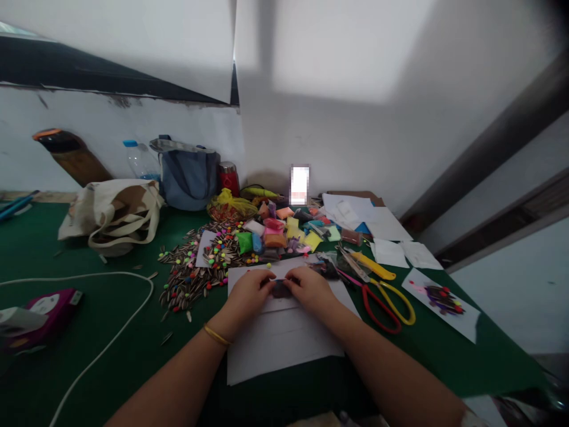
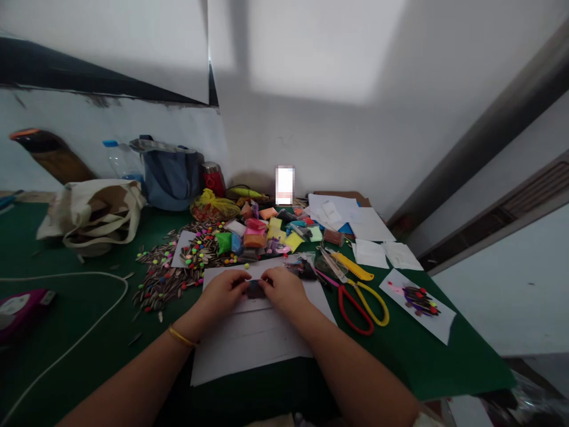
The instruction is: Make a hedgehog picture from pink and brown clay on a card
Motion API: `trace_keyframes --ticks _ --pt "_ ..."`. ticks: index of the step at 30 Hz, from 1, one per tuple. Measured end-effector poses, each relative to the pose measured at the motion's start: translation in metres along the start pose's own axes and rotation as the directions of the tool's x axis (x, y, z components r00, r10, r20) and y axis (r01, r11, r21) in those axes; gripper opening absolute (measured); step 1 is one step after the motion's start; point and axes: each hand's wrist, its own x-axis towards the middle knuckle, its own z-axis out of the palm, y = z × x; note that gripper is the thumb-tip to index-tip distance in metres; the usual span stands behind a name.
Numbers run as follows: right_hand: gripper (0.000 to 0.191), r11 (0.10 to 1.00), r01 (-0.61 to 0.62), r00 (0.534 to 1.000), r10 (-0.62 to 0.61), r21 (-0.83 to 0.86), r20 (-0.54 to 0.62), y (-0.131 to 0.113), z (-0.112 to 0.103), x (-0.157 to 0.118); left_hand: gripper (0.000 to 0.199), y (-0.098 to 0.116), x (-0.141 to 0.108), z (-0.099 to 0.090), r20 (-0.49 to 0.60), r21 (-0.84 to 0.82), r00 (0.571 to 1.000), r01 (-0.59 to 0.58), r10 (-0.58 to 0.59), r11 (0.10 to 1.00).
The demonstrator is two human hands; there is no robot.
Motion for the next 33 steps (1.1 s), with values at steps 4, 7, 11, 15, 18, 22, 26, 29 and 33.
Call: trace_keyframes --ticks 4,7,11,15,18,22,26,29,33 --pt "0.016 1.0 0.002 1.0 -0.002 -0.018 0.004 -0.001 0.0 0.0 0.029 -0.006 0.0 -0.007 0.048 -0.049 0.999 -0.006 0.009 0.999" --pt "0.017 1.0 -0.003 1.0 0.003 -0.024 0.009 -0.001 0.0 0.0 0.04 -0.005 -0.004 -0.014 0.126 0.001 0.987 -0.104 0.103 0.995" --pt "0.016 0.999 0.004 1.0 -0.004 -0.036 0.016 -0.002 -0.002 -0.001 0.045 0.0 -0.007 -0.019 0.179 0.079 0.966 -0.202 0.185 0.976" --pt "0.014 1.0 0.016 1.0 -0.016 -0.025 0.007 -0.001 -0.001 -0.001 0.045 0.002 -0.008 -0.019 0.2 0.1 0.959 -0.223 0.2 0.97" --pt "0.014 1.0 0.021 1.0 -0.021 -0.012 0.0 0.0 0.0 -0.001 0.047 0.002 -0.008 -0.018 0.189 0.101 0.959 -0.235 0.213 0.967" --pt "0.014 0.996 0.003 1.0 -0.003 0.084 0.004 0.004 0.0 -0.001 0.051 0.001 -0.009 -0.013 0.074 0.057 0.979 -0.192 0.188 0.98" --pt "0.012 0.969 0.028 0.999 -0.022 0.244 -0.029 0.009 -0.004 -0.002 0.052 0.003 -0.009 -0.01 -0.048 0.009 0.985 -0.163 0.163 0.987" --pt "0.013 0.941 0.068 0.995 -0.041 0.332 -0.087 0.008 -0.008 -0.003 0.044 0.005 -0.01 -0.006 -0.085 -0.061 0.989 -0.129 0.123 0.99" --pt "0.014 0.917 0.09 0.993 -0.051 0.388 -0.11 0.002 -0.01 -0.006 0.034 0.006 -0.01 0.004 -0.081 -0.327 0.996 0.015 -0.044 0.945"
